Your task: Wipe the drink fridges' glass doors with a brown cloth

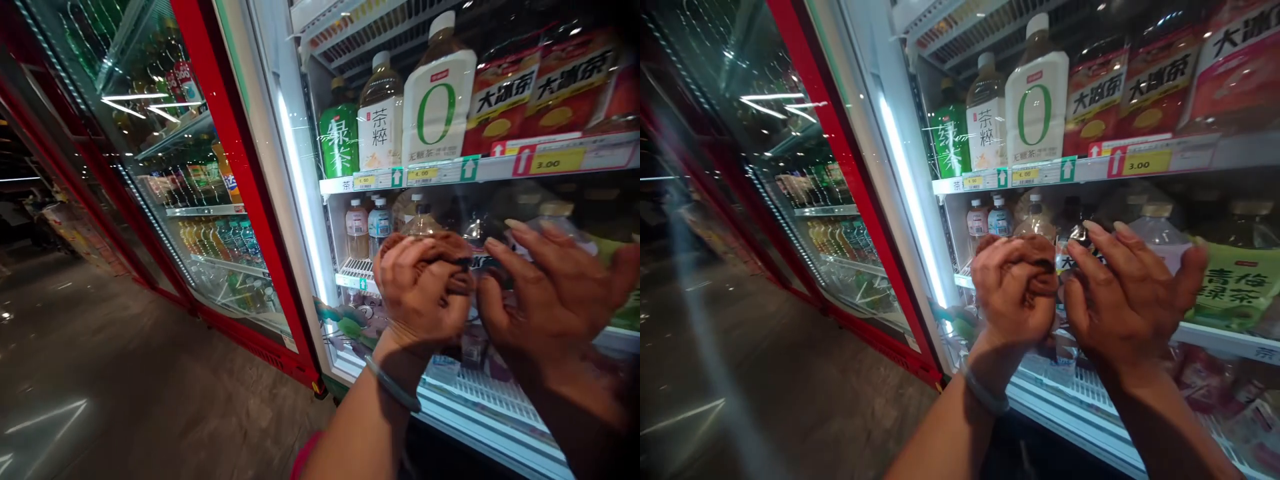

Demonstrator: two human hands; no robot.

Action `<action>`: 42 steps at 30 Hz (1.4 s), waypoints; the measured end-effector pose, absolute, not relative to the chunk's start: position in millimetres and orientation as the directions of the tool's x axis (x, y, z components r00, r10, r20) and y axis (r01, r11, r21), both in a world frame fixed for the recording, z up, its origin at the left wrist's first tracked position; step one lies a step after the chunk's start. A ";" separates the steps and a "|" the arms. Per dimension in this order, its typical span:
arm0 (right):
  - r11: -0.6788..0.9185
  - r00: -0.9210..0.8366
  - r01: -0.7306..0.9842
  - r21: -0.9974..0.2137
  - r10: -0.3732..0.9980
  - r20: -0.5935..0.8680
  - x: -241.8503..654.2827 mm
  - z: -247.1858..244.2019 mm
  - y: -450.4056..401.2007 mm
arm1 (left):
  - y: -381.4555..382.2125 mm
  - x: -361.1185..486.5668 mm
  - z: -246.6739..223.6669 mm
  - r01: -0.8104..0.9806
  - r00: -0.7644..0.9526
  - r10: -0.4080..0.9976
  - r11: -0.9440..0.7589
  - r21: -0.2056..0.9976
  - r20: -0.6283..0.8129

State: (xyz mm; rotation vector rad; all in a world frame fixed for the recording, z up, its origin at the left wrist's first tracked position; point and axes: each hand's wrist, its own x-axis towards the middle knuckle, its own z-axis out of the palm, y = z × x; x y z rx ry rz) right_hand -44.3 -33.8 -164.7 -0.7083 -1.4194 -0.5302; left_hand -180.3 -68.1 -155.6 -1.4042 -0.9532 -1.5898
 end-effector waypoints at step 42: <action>0.652 0.178 0.740 -0.166 0.048 0.983 -4.1 -131.3 -19.0 | -66.3 -206.1 -122.5 0.931 -0.270 -0.139 -0.291 0.221 0.953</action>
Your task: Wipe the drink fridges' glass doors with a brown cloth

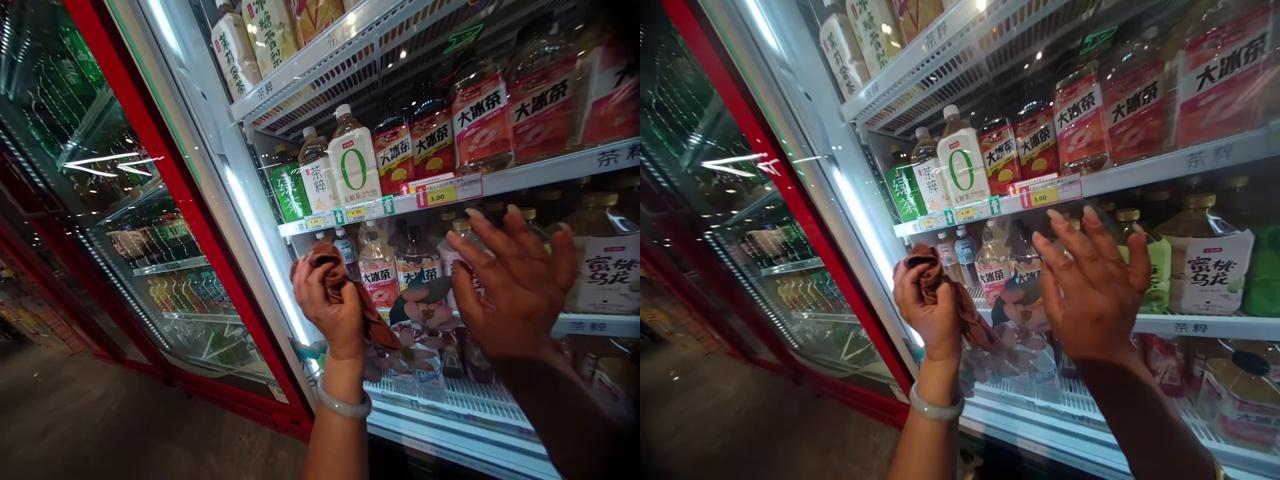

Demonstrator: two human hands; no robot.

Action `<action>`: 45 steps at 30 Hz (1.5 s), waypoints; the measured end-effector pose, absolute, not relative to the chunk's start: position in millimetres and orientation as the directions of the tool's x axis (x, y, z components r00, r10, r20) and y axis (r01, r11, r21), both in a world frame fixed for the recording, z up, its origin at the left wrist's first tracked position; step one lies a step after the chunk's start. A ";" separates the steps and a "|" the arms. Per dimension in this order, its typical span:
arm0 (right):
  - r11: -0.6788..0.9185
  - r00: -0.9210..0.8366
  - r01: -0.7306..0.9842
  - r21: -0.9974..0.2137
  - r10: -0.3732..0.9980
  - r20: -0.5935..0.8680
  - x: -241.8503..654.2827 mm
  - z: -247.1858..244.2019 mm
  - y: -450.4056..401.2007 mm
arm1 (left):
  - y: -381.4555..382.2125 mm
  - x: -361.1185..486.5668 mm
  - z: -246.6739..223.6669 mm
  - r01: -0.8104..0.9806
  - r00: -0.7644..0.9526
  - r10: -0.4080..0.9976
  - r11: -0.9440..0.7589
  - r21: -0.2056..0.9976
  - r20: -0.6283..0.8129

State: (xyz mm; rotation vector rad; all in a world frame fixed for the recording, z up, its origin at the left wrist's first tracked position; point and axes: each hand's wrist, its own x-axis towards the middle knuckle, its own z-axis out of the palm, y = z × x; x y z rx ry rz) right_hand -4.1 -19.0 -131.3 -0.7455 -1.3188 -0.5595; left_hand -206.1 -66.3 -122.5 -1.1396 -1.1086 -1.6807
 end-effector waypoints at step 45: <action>0.630 0.136 0.774 -0.052 -0.085 0.987 56.5 -126.2 -0.2 | -48.1 -86.2 -120.0 0.877 -0.019 -0.090 -0.480 -0.026 0.996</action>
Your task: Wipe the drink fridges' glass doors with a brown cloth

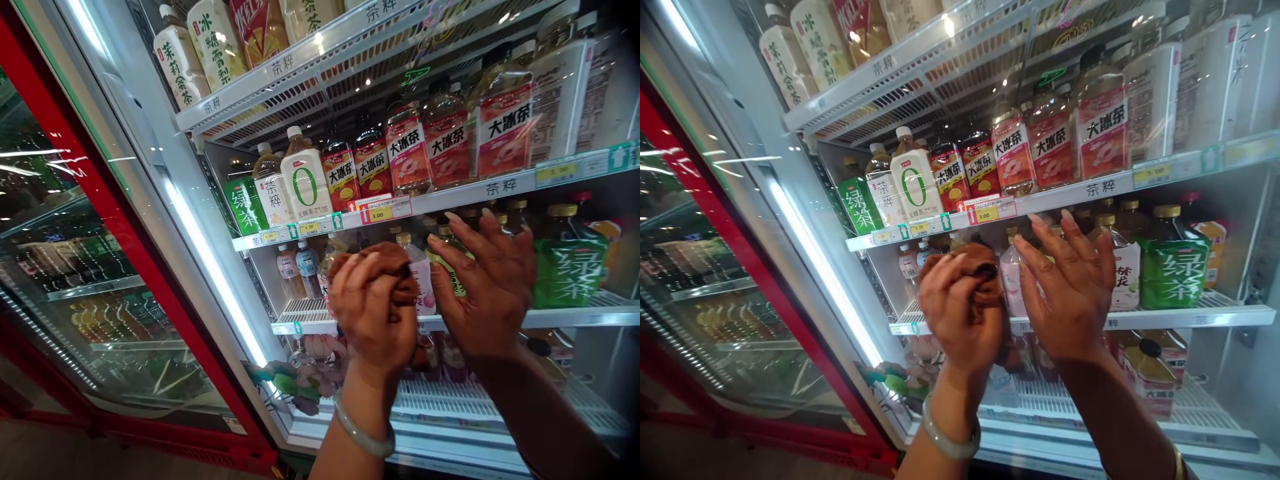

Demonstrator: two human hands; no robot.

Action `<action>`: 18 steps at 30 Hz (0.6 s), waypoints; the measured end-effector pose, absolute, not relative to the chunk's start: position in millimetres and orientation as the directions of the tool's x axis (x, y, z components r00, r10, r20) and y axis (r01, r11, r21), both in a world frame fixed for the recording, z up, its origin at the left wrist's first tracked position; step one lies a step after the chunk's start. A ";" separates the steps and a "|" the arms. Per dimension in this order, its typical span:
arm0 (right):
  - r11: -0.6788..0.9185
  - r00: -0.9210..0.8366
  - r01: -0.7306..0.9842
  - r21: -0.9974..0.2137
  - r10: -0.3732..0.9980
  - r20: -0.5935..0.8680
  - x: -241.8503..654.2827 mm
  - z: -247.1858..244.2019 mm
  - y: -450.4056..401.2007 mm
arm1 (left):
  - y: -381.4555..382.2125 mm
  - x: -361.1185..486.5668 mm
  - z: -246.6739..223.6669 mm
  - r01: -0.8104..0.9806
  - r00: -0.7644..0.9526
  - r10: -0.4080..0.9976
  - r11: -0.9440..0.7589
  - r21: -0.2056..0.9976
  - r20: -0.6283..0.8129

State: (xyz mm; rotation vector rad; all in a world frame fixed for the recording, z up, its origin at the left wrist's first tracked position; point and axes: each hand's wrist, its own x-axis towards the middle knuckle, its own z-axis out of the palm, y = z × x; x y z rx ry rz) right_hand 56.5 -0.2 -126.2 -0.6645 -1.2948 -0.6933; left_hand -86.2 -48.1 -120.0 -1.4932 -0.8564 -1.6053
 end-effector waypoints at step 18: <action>0.650 0.067 0.759 -0.036 -0.023 0.997 68.0 -126.2 -4.7 | -46.3 -58.4 -122.9 0.842 0.040 -0.043 -0.536 -0.056 0.998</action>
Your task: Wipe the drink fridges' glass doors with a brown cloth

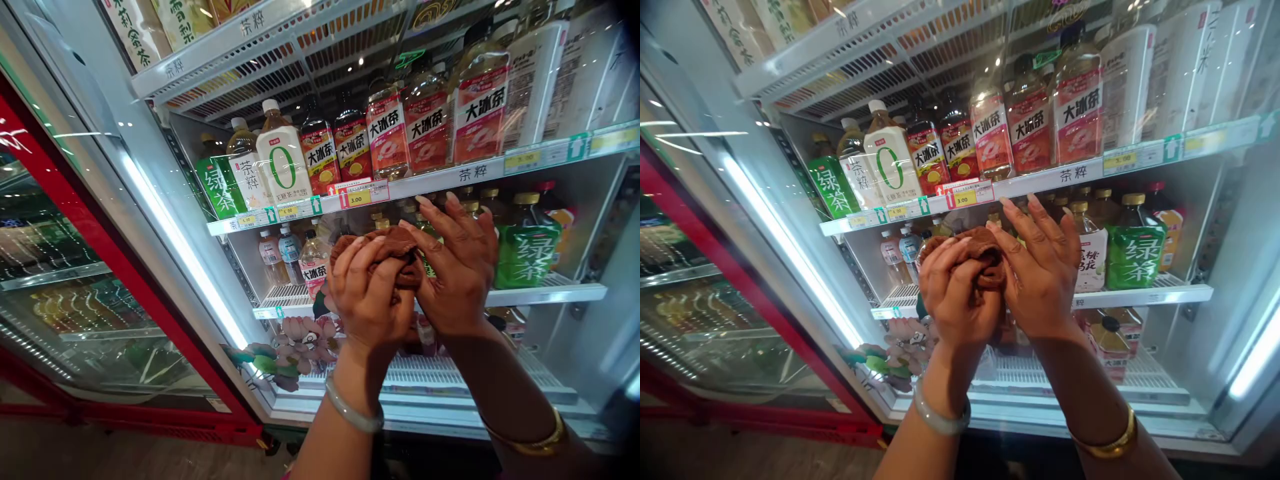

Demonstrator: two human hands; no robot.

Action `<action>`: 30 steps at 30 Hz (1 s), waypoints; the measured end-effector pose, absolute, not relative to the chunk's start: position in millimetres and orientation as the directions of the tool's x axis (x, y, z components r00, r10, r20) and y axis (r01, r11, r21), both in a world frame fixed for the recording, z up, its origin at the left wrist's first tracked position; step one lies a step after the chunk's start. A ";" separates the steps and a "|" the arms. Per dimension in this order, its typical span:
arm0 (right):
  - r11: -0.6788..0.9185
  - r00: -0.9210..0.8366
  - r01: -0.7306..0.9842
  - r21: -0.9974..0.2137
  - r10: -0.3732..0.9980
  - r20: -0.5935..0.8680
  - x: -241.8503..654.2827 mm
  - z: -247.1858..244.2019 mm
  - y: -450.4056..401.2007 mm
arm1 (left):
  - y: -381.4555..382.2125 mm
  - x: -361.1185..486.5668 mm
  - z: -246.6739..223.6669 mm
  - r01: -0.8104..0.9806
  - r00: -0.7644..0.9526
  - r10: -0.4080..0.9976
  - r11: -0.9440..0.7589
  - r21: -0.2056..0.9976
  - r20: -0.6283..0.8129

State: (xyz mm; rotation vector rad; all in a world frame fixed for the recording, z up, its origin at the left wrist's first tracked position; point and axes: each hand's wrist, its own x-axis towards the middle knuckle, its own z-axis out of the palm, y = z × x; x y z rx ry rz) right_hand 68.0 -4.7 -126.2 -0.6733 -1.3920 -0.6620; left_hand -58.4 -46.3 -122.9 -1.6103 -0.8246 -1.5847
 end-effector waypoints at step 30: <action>0.527 -0.007 0.849 -0.028 0.065 0.998 114.1 -126.7 1.3 | -37.9 -20.8 -127.5 0.801 0.122 -0.027 -0.587 -0.115 0.992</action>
